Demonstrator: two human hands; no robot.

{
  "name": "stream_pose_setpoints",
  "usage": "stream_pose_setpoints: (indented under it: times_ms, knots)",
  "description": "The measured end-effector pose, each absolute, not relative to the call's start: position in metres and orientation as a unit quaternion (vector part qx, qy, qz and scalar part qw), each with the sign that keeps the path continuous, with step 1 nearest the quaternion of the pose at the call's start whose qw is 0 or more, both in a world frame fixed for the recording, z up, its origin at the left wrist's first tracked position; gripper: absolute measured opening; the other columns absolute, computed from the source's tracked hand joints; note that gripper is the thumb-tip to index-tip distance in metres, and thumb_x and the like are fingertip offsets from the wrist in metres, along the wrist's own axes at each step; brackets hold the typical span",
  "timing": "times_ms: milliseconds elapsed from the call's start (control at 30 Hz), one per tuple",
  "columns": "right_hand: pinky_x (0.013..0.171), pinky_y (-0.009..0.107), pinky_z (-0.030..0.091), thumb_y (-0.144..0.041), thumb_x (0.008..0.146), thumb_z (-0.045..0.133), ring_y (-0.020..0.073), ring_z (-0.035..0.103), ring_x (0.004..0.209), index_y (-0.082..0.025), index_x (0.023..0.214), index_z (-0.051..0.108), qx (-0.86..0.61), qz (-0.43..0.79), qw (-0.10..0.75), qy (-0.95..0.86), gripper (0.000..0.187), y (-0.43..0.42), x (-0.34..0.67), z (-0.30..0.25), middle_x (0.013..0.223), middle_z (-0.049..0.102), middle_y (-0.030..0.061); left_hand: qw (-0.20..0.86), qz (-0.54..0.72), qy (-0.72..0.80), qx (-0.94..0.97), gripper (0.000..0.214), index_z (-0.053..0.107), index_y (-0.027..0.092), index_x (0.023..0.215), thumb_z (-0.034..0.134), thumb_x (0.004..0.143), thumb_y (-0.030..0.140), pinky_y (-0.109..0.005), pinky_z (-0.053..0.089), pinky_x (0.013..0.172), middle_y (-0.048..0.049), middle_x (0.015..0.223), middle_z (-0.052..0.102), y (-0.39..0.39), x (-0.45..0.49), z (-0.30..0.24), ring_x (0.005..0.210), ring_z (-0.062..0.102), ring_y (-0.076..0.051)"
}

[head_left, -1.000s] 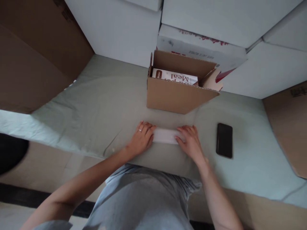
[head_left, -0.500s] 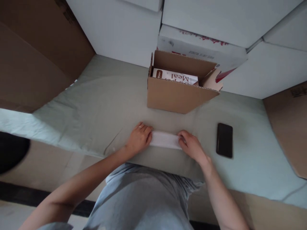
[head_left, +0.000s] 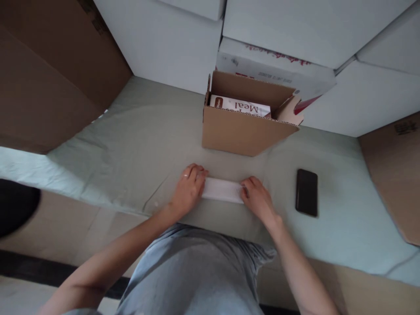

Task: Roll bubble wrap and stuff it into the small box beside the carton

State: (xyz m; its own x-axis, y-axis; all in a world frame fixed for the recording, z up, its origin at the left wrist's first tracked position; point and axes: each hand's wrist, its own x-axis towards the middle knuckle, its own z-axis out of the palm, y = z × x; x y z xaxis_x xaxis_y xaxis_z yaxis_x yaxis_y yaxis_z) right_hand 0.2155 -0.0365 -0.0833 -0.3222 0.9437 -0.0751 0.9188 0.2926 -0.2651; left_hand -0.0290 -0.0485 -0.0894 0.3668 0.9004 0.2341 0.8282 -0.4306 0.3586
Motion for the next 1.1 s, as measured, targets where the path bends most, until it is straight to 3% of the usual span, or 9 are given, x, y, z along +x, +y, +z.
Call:
stream_pose_setpoints:
  times_ms: [100, 200, 333, 533, 667, 800, 867, 1000, 1100]
  knots:
    - [0.082, 0.044, 0.046, -0.017, 0.080, 0.045, 0.0287, 0.055, 0.097, -0.016, 0.105, 0.059, -0.581, 0.100, 0.061, -0.806, 0.029, -0.036, 0.216, -0.085, 0.100, 0.060, 0.0147, 0.128, 0.182, 0.460, 0.860, 0.038, 0.047, 0.014, 0.127, 0.041, 0.089, 0.013, -0.044, 0.041, 0.100, -0.0143, 0.128, 0.053, -0.075, -0.016, -0.083, 0.123, 0.044, -0.028]
    - [0.082, 0.046, 0.046, -0.015, 0.078, 0.045, 0.0293, 0.056, 0.095, -0.014, 0.112, 0.056, -0.587, 0.110, 0.059, -0.800, 0.036, -0.039, 0.219, -0.085, 0.098, 0.063, 0.0151, 0.170, 0.137, 0.456, 0.863, 0.049, 0.037, 0.011, 0.135, 0.047, 0.089, 0.026, -0.046, 0.037, 0.104, -0.0192, 0.139, 0.043, -0.094, -0.001, -0.083, 0.131, 0.037, -0.031]
    - [0.072, 0.037, 0.049, -0.017, 0.078, 0.046, 0.0215, 0.060, 0.079, -0.018, 0.121, 0.050, -0.586, 0.233, 0.077, -0.772, 0.044, -0.058, 0.214, -0.083, 0.088, 0.064, 0.0084, 0.162, 0.109, 0.482, 0.854, 0.053, 0.033, 0.012, 0.137, 0.048, 0.088, 0.027, -0.053, 0.029, 0.108, -0.0216, 0.143, 0.037, -0.097, 0.006, -0.087, 0.137, 0.027, -0.034]
    - [0.055, 0.025, 0.046, -0.022, 0.086, 0.042, 0.0130, 0.055, 0.058, -0.022, 0.118, 0.048, -0.602, 0.435, 0.175, -0.647, 0.033, -0.092, 0.191, -0.079, 0.071, 0.058, -0.0009, 0.200, 0.101, 0.378, 0.898, 0.054, 0.038, 0.012, 0.132, 0.051, 0.080, 0.013, -0.046, 0.029, 0.111, -0.0181, 0.141, 0.041, -0.093, 0.004, -0.093, 0.136, 0.030, -0.030]
    - [0.081, 0.034, 0.050, -0.031, 0.092, 0.038, 0.0184, 0.060, 0.094, -0.025, 0.119, 0.052, -0.528, 0.435, 0.230, -0.691, 0.031, -0.099, 0.201, -0.073, 0.103, 0.062, 0.0068, 0.255, 0.143, 0.351, 0.890, 0.060, 0.038, 0.011, 0.132, 0.051, 0.073, 0.012, -0.049, 0.030, 0.110, -0.0193, 0.137, 0.045, -0.088, -0.007, -0.099, 0.135, 0.033, -0.029]
    - [0.106, 0.048, 0.035, -0.041, 0.082, 0.057, 0.0271, 0.036, 0.131, -0.024, 0.136, 0.038, -0.419, 0.391, 0.210, -0.792, 0.060, -0.104, 0.213, -0.072, 0.139, 0.042, 0.0122, 0.303, 0.185, 0.333, 0.874, 0.064, 0.034, 0.017, 0.136, 0.047, 0.073, 0.011, -0.048, 0.031, 0.110, -0.0143, 0.137, 0.047, -0.081, -0.017, -0.102, 0.132, 0.038, -0.024]
    - [0.106, 0.049, 0.036, -0.034, 0.080, 0.060, 0.0259, 0.037, 0.131, -0.027, 0.136, 0.038, -0.418, 0.364, 0.218, -0.803, 0.060, -0.107, 0.210, -0.077, 0.139, 0.042, 0.0115, 0.307, 0.190, 0.325, 0.874, 0.062, 0.036, 0.017, 0.135, 0.047, 0.075, 0.014, -0.047, 0.032, 0.109, -0.0139, 0.136, 0.047, -0.079, -0.019, -0.101, 0.131, 0.038, -0.024]
    - [0.098, 0.047, 0.044, -0.015, 0.085, 0.046, 0.0208, 0.052, 0.116, -0.029, 0.116, 0.054, -0.415, 0.342, 0.270, -0.799, 0.035, -0.106, 0.198, -0.087, 0.120, 0.059, 0.0071, 0.284, 0.194, 0.296, 0.891, 0.057, 0.044, 0.011, 0.129, 0.055, 0.074, 0.024, -0.047, 0.031, 0.109, -0.0175, 0.135, 0.047, -0.080, -0.022, -0.100, 0.132, 0.036, -0.029]
    - [0.095, 0.044, 0.046, -0.014, 0.085, 0.046, 0.0199, 0.057, 0.109, -0.026, 0.110, 0.056, -0.402, 0.350, 0.246, -0.810, 0.030, -0.100, 0.197, -0.086, 0.110, 0.064, 0.0063, 0.262, 0.231, 0.321, 0.880, 0.037, 0.057, 0.013, 0.110, 0.058, 0.077, 0.030, -0.044, 0.036, 0.106, -0.0154, 0.120, 0.058, -0.086, -0.027, -0.100, 0.122, 0.045, -0.027]
